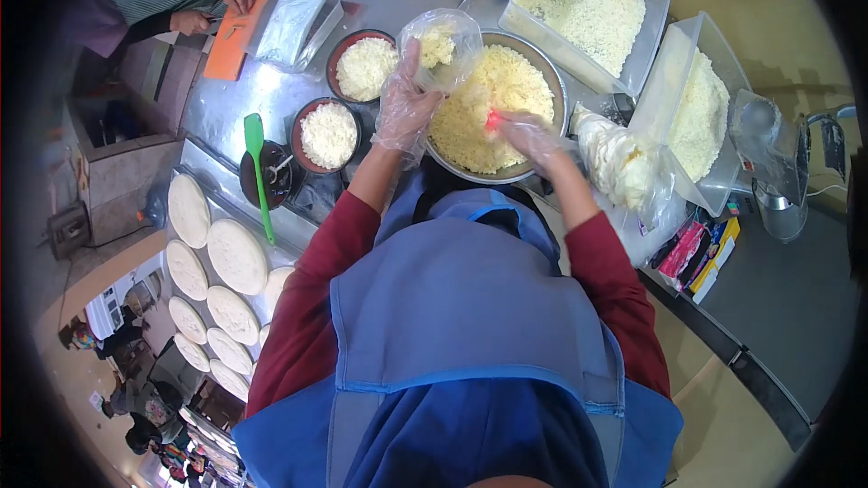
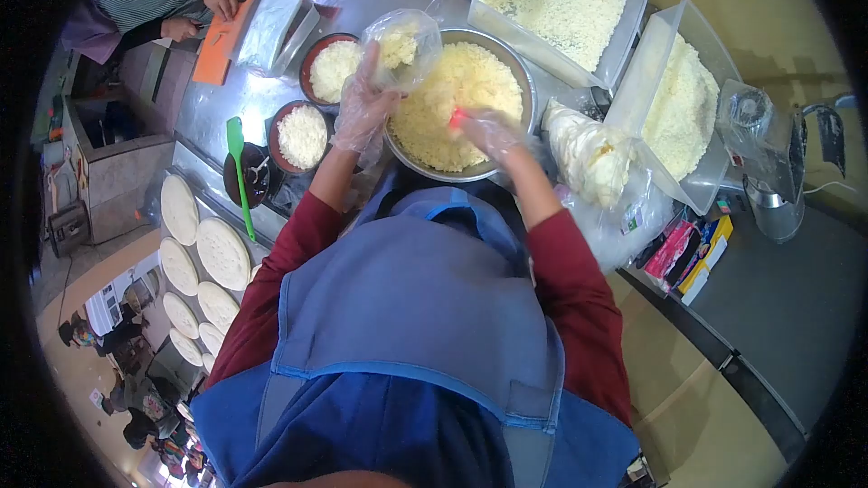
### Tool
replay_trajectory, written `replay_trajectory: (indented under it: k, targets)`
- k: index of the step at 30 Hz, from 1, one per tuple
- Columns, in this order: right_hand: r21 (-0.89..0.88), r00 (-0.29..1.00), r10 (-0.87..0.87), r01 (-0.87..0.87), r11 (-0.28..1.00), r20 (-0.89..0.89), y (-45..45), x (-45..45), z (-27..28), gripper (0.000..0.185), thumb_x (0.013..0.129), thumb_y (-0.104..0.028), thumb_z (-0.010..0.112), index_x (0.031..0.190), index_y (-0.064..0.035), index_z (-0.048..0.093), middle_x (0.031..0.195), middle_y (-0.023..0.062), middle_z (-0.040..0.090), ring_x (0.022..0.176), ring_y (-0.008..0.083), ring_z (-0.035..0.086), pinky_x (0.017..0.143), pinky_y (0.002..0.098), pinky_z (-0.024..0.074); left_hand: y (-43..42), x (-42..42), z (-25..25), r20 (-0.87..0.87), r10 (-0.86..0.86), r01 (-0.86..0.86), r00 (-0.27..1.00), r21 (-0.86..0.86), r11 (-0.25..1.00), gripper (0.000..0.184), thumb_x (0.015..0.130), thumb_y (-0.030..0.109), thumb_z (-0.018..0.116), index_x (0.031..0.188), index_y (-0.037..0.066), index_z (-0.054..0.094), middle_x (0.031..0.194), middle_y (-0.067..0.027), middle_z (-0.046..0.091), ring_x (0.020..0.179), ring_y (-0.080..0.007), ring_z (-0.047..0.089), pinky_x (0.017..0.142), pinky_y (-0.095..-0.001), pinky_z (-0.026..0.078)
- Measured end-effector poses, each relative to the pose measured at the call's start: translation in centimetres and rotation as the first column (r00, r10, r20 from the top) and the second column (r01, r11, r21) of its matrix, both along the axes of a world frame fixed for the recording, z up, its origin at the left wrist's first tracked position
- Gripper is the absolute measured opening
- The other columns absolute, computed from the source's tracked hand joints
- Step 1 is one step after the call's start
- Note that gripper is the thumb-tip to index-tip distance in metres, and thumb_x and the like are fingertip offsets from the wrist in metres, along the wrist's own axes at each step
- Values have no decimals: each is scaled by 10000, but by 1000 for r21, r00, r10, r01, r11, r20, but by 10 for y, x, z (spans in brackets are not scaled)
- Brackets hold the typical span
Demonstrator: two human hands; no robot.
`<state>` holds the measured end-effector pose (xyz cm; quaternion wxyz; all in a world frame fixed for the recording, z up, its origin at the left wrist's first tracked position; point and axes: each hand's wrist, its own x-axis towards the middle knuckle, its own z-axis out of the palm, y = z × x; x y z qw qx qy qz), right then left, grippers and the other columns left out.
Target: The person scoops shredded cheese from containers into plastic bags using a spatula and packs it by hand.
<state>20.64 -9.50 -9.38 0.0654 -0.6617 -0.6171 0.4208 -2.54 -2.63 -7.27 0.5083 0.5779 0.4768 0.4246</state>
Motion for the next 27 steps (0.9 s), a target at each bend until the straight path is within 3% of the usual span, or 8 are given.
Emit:
replay_trajectory:
  k: [1,4,9,11,18,21,24,27]
  targets:
    - [-132,968,-192,172,976,-162,1,-15,-4,464,917,-405,508,1243,-87,595,1227,165,604,1114,267,580,970,330,423,-1,0,5,-52,-2,2,999,0,1000,828,676,43,663,1419,-50,310,1383,-246,452,1235,-262,499,988,-297,407]
    - [-187,897,-293,242,952,-331,1,-11,-2,471,905,-427,563,1178,-48,629,1066,120,673,958,202,617,832,313,473,2,-3,12,-129,-4,7,992,27,1000,830,679,53,667,1418,-56,305,1386,-257,442,1254,-276,483,1016,-302,382]
    - [-127,966,-253,245,961,-51,-9,18,51,506,898,-452,568,1174,-32,626,1042,173,667,985,253,614,864,326,465,11,-4,40,-289,12,40,957,174,984,782,718,14,569,1440,-38,272,1413,-208,420,1115,-219,560,934,-298,456]
    - [69,981,-195,194,979,11,-17,35,51,517,901,-461,559,1167,-23,627,1061,189,663,1019,276,613,884,338,463,18,-7,43,-385,54,67,921,295,953,785,714,59,580,1434,-35,282,1459,-241,348,1269,-288,461,1043,-316,357]
    - [36,969,-230,234,972,-92,-29,61,83,515,902,-459,529,1159,-26,635,1169,205,621,1108,303,578,951,365,427,19,0,56,-392,-41,127,919,194,973,775,727,64,579,1433,-37,274,1469,-266,302,1354,-352,343,1107,-329,264]
    - [-34,978,-202,200,979,-59,-13,54,120,511,904,-455,528,1163,-28,634,1134,209,635,1086,307,588,944,368,433,21,2,53,-408,14,136,913,336,932,766,691,2,566,1409,-49,304,1433,-292,334,1330,-388,355,1097,-354,301]
    - [139,994,-101,105,985,-36,11,38,140,471,917,-425,513,1125,-25,651,1074,208,653,1035,320,607,921,388,445,19,2,55,-391,5,148,920,359,921,761,698,-6,563,1412,-45,303,1443,-287,321,1340,-384,342,1108,-351,282]
    - [430,994,31,-73,900,106,46,4,128,414,929,-356,507,1173,-42,621,916,175,670,826,316,624,778,403,482,16,1,56,-365,23,120,931,364,924,759,709,-7,566,1417,-42,294,1440,-279,336,1338,-379,351,1106,-359,287]
